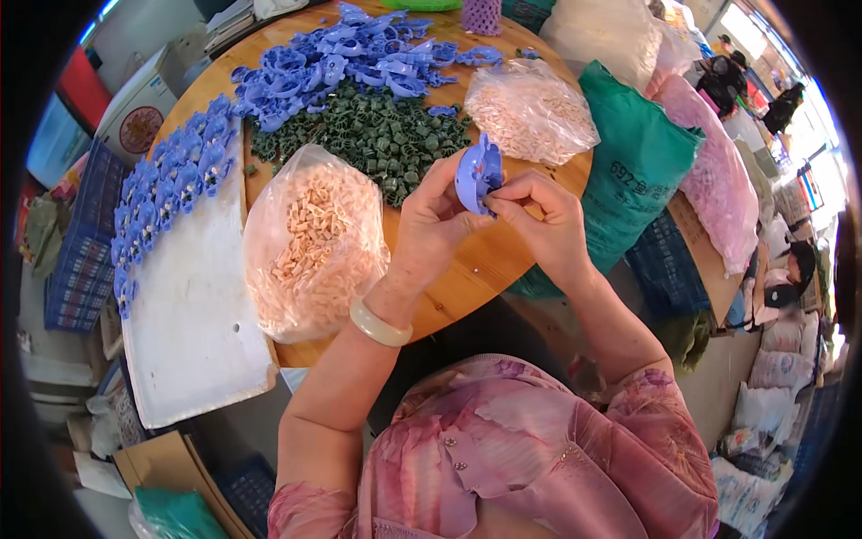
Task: Assembling small blue and green plastic toy components at a circular table.
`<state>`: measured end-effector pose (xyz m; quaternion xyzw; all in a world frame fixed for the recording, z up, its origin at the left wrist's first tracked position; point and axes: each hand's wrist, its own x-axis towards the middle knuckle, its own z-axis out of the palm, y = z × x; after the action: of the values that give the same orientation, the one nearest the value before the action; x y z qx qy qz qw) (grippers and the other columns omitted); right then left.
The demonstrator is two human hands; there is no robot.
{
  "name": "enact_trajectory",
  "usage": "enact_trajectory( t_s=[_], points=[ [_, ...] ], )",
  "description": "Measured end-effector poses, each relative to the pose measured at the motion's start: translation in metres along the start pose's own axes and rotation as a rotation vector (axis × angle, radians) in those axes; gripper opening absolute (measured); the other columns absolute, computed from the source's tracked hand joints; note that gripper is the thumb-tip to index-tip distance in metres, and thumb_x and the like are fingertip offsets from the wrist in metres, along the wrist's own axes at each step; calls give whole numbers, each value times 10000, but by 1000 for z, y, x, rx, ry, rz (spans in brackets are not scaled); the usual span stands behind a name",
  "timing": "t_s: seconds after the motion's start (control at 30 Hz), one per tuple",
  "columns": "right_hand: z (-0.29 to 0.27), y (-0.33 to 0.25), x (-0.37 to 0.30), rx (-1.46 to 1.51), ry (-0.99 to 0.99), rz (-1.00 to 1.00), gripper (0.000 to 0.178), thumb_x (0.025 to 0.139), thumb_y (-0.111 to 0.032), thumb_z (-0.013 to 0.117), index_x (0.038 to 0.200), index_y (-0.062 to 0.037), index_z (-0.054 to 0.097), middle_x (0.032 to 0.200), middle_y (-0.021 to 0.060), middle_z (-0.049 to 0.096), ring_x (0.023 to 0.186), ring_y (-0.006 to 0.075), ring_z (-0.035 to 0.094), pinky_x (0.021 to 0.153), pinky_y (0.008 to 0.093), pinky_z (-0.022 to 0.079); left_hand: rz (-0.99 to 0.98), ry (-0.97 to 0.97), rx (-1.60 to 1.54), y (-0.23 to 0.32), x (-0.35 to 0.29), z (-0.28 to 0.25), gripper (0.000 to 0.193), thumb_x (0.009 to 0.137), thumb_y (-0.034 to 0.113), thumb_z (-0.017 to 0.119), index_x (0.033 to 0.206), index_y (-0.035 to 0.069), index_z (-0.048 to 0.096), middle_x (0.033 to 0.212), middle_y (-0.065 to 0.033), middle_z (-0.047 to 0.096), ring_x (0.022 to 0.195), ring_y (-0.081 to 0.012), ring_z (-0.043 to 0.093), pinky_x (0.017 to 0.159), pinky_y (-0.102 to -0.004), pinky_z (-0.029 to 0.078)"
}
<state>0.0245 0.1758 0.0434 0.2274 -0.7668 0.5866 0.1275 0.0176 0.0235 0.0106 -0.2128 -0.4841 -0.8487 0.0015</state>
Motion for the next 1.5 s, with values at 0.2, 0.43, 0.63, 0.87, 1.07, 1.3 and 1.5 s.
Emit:
enact_trajectory(
  t_s=[0.2, 0.43, 0.63, 0.87, 1.07, 1.3, 1.5],
  points=[
    [-5, 9, 9, 218, -93, 133, 57, 791, 7, 632, 845, 26, 630, 829, 72, 608, 728, 115, 573, 633, 238, 454, -34, 8, -10, 1, 2, -5, 584, 744, -126, 615, 1279, 35, 443, 1121, -54, 569, 1046, -163, 553, 924, -297, 445],
    [-2, 22, 20, -22, -149, -65, 49, 780, 12, 627, 825, -8, 620, 770, 73, 590, 673, 159, 597, 594, 265, 463, -20, 67, 20, -6, 6, -11, 587, 739, -139, 606, 1276, 35, 448, 1133, -56, 558, 1068, -164, 541, 928, -302, 441],
    [0, 33, 28, -197, -136, -246, 83, 748, -4, 640, 804, -59, 615, 713, 94, 565, 653, 251, 587, 565, 310, 456, -75, 133, 61, -14, 9, -22, 600, 717, -166, 593, 1270, 27, 460, 1137, -47, 548, 1039, -145, 546, 902, -287, 448],
    [-54, 65, 76, -159, -41, 86, 169, 836, -123, 599, 956, -8, 632, 826, 83, 648, 710, 132, 592, 626, 260, 461, -147, 204, -248, -14, 7, -24, 581, 735, -144, 554, 1281, 22, 445, 1159, -115, 550, 1132, -300, 529, 938, -398, 448],
    [-130, 143, 141, -827, -146, 146, 186, 759, -112, 592, 933, -74, 649, 892, 124, 643, 869, 307, 604, 731, 371, 472, -197, 192, -272, -15, 10, -24, 557, 748, -96, 608, 1270, 32, 464, 1144, -88, 559, 1106, -312, 546, 947, -403, 438],
    [-131, 168, 150, -910, -242, 77, 196, 761, -108, 596, 945, -59, 644, 932, 113, 635, 874, 274, 609, 746, 346, 473, -188, 191, -268, -12, 11, -25, 545, 755, -63, 636, 1265, 41, 474, 1135, -68, 567, 1104, -315, 548, 945, -402, 438],
    [-129, 155, 145, -837, -268, 4, 146, 737, -95, 614, 865, -40, 658, 876, 167, 642, 845, 306, 615, 719, 385, 475, -212, 193, -305, -12, 10, -26, 531, 760, -70, 629, 1258, 42, 481, 1132, -63, 570, 1104, -317, 548, 939, -400, 442]
  ],
)
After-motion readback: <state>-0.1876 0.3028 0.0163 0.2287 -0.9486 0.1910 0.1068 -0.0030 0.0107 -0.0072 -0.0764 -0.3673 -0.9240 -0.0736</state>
